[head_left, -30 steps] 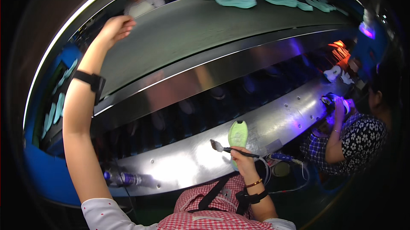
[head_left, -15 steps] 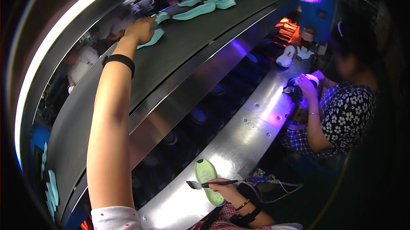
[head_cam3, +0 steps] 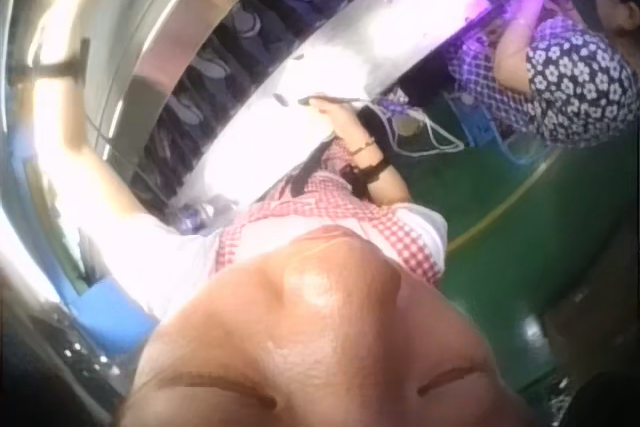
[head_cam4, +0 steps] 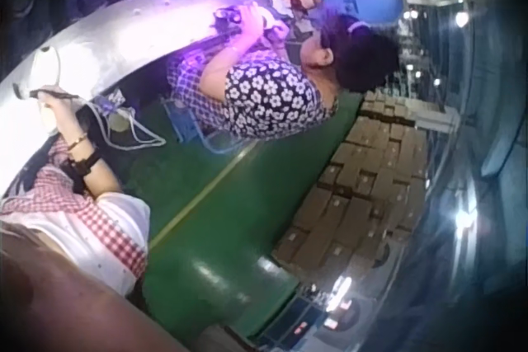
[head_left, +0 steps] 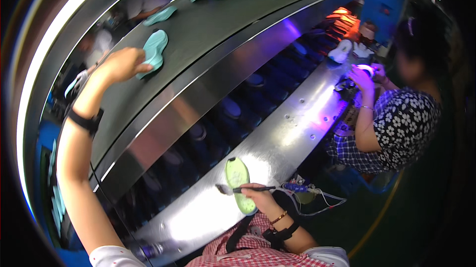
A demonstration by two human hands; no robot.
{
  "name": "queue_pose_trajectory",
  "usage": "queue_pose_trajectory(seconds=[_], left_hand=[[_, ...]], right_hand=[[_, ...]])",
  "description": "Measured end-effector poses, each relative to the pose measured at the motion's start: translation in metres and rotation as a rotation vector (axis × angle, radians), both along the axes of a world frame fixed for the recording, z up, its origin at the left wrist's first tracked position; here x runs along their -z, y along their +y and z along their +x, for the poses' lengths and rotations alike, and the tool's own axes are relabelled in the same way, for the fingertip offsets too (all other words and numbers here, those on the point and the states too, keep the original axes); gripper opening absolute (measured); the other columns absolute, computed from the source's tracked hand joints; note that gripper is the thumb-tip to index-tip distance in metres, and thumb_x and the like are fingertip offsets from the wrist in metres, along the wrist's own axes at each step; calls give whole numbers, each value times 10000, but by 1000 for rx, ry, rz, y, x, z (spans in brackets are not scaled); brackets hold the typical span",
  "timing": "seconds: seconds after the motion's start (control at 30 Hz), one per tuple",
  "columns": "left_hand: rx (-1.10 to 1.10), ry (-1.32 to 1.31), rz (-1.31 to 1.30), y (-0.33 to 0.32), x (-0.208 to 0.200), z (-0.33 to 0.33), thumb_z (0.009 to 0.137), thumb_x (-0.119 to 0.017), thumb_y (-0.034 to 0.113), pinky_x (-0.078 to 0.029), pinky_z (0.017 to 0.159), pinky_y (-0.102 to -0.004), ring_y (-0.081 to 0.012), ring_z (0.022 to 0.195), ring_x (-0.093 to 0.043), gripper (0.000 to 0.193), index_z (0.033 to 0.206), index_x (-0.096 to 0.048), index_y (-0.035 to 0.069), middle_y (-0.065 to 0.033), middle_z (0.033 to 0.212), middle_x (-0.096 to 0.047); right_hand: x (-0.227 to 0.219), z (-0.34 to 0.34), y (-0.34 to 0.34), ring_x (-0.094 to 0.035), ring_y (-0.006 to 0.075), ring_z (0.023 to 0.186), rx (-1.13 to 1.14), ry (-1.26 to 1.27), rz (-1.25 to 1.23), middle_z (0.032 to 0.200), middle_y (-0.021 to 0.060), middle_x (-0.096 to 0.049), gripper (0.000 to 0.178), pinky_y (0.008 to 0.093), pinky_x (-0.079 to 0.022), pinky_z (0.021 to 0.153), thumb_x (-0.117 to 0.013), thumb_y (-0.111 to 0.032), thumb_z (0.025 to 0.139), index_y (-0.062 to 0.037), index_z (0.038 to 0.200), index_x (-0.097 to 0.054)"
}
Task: Applying glue to shoe soles using a brush in a shoe manufacturing factory.
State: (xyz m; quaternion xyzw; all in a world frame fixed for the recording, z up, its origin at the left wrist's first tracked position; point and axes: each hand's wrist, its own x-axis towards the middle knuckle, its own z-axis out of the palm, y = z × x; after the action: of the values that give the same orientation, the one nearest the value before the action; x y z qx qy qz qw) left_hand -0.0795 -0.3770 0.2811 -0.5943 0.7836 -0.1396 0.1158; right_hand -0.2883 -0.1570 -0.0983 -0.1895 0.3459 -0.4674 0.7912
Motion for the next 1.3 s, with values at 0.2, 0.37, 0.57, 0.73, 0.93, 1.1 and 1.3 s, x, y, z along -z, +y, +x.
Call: queue_pose_trajectory(seconds=[0.2, 0.37, 0.57, 0.73, 0.93, 1.1, 1.3], left_hand=[[59, 603, -450, 217, 17, 116, 797, -563, 192, -389, 710, -315, -178, 759, -493, 188, 780, -514, 11, -72, 835, -516], [-29, 1931, -1247, 333, 98, 113, 824, -469, 127, -383, 834, -294, -156, 896, -496, 238, 1005, -504, -24, -85, 954, -520], [-100, 2354, -161, 381, 178, 132, 770, -492, 273, -439, 841, -373, -274, 961, -540, 547, 1214, -363, -20, -179, 1100, -511], [519, 2922, 824, 391, 263, 86, 698, -388, 723, -286, 952, -568, -395, 1123, -415, 948, 1338, -199, 49, -244, 1272, -346], [-91, 3077, 543, 374, 310, 51, 761, -193, 714, -325, 974, -422, -284, 1161, -403, 857, 1316, -273, 66, -162, 1261, -403], [-183, 3184, 469, 377, 304, 40, 726, -116, 754, -370, 923, -444, -299, 1107, -449, 897, 1290, -325, 88, -148, 1181, -466], [-260, 3097, 222, 373, 321, 38, 813, -120, 640, -429, 844, -403, -258, 949, -526, 732, 1147, -437, 70, -120, 1048, -515]], right_hand=[[-7, -6, 1, -541, 126, 806, 139, 66, -52, 855, 67, -603, 185, 232, -420, 754, -608, -34, 738, 38, 909, -610], [-19, -2, 1, -540, 136, 764, 147, 20, -142, 858, 80, -593, 186, 233, -425, 723, -589, -3, 743, 66, 916, -591], [-44, 13, 16, -551, 149, 788, 159, 92, -219, 882, 80, -592, 171, 243, -433, 705, -564, -39, 791, 34, 944, -579], [-56, 29, 30, -556, 151, 801, 101, 145, -277, 883, 91, -598, 182, 241, -437, 706, -567, -48, 787, 38, 946, -575], [-89, 63, 48, -542, 107, 736, -131, 68, -376, 820, 64, -597, 201, 213, -430, 684, -607, -17, 740, 63, 924, -586], [-98, 109, 51, -561, 100, 739, -367, 323, -555, 806, 63, -617, 178, 207, -441, 693, -643, -39, 725, 33, 886, -621], [-116, 148, 55, -572, 85, 685, -380, 477, -734, 765, 58, -627, 148, 212, -463, 592, -646, -51, 729, 19, 858, -629]])
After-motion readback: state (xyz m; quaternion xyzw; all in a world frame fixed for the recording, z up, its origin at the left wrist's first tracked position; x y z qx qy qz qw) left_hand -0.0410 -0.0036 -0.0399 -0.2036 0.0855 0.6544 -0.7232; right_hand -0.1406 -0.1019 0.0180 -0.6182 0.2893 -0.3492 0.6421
